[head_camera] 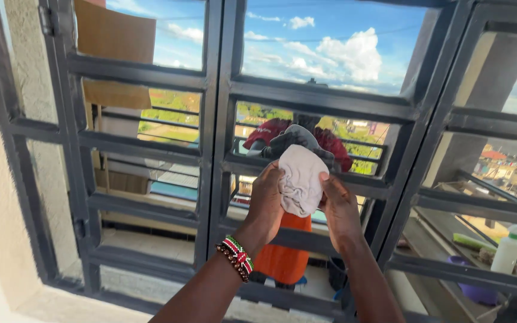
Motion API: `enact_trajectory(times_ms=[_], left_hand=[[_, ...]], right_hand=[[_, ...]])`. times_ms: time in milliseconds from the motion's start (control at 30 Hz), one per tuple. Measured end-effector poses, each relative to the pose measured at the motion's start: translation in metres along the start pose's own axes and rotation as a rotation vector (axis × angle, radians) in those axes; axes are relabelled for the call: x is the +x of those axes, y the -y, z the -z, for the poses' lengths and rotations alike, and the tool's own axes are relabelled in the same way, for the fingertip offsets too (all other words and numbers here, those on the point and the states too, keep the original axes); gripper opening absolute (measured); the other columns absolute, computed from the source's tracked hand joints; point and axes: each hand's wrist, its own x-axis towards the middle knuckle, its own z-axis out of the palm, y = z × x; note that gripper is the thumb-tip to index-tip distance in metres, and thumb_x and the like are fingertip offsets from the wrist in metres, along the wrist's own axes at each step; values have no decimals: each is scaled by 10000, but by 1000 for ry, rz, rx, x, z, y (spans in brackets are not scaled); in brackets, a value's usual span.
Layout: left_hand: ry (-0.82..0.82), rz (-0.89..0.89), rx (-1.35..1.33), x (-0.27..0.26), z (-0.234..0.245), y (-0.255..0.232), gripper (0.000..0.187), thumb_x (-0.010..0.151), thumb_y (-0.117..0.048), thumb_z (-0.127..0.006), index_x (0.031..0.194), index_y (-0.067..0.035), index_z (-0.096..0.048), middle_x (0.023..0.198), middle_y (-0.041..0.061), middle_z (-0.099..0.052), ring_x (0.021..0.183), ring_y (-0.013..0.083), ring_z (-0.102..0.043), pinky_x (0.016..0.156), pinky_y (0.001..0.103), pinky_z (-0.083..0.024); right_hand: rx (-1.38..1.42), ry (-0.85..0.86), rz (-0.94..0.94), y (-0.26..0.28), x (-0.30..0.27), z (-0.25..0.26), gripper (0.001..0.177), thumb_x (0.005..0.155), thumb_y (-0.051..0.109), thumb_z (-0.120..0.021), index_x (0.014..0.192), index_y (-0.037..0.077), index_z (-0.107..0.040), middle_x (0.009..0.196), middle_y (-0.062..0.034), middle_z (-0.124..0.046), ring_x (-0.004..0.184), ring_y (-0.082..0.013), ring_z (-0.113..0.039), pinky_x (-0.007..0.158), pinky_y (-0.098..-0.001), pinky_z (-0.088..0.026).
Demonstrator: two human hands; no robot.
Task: The person wipes the upper and lower panes of a multi-pane window using a white cloth. The person folds the cloth and continues wiping the frame and glass sections.
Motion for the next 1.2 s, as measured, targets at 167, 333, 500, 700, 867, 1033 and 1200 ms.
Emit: enact_trajectory(times_ms=[167,333,500,700,867,1033,1200], left_hand=[[-96,146,-12,-36,64,57,503,1012,-276,-515,1464,-56,-494,1174,103,-571,1053,283,-594,850,478,-478],[-221,270,-84,-107,46,17,646,986,-397,-631,1503,-48,-464,1559,218,-379,1426,437,-417,1031,560,-430],[-177,214,366,-106,145,120,386,916,-433,-812,1115,-108,-755,896,64,-663,757,103,-540,609,296,-424],[-106,372,496,-191,215,119,361,839,-286,-894,1078,-50,-764,833,106,-717,754,155,-678,567,318,-541],[-125,486,552,-257,231,100,425,815,-207,-893,1179,-51,-737,919,125,-744,790,181,-694,644,307,-601],[-211,561,618,-294,234,90,478,888,-227,-813,1303,-21,-694,1015,150,-761,840,172,-680,745,325,-602],[-406,490,595,-311,235,97,423,887,-225,-808,1201,2,-638,867,78,-683,708,127,-600,688,260,-548]], right_hand=[[69,-69,-134,-38,-71,-10,363,936,233,-740,1225,14,-729,968,-151,-759,851,-215,-726,763,-415,-601],[60,-191,-150,-61,-111,-17,278,903,170,-795,1134,18,-763,825,-144,-746,723,-196,-700,650,-362,-580],[-244,-273,-108,-87,-152,-28,210,1052,266,-690,951,83,-715,662,-47,-595,600,-72,-490,564,-345,-379],[-469,-337,-202,-186,-234,4,347,1045,331,-668,808,79,-648,640,-82,-577,654,-144,-507,637,-341,-441],[-363,-448,-319,-220,-309,-13,325,1053,316,-656,804,107,-650,655,-1,-583,661,-97,-500,654,-266,-442],[-272,-443,-420,-234,-342,-15,302,1040,317,-657,844,88,-685,679,7,-632,658,-82,-514,643,-259,-458],[-311,-339,-437,-235,-351,-12,247,1037,299,-674,947,72,-707,717,-42,-639,715,-104,-533,679,-286,-481]])
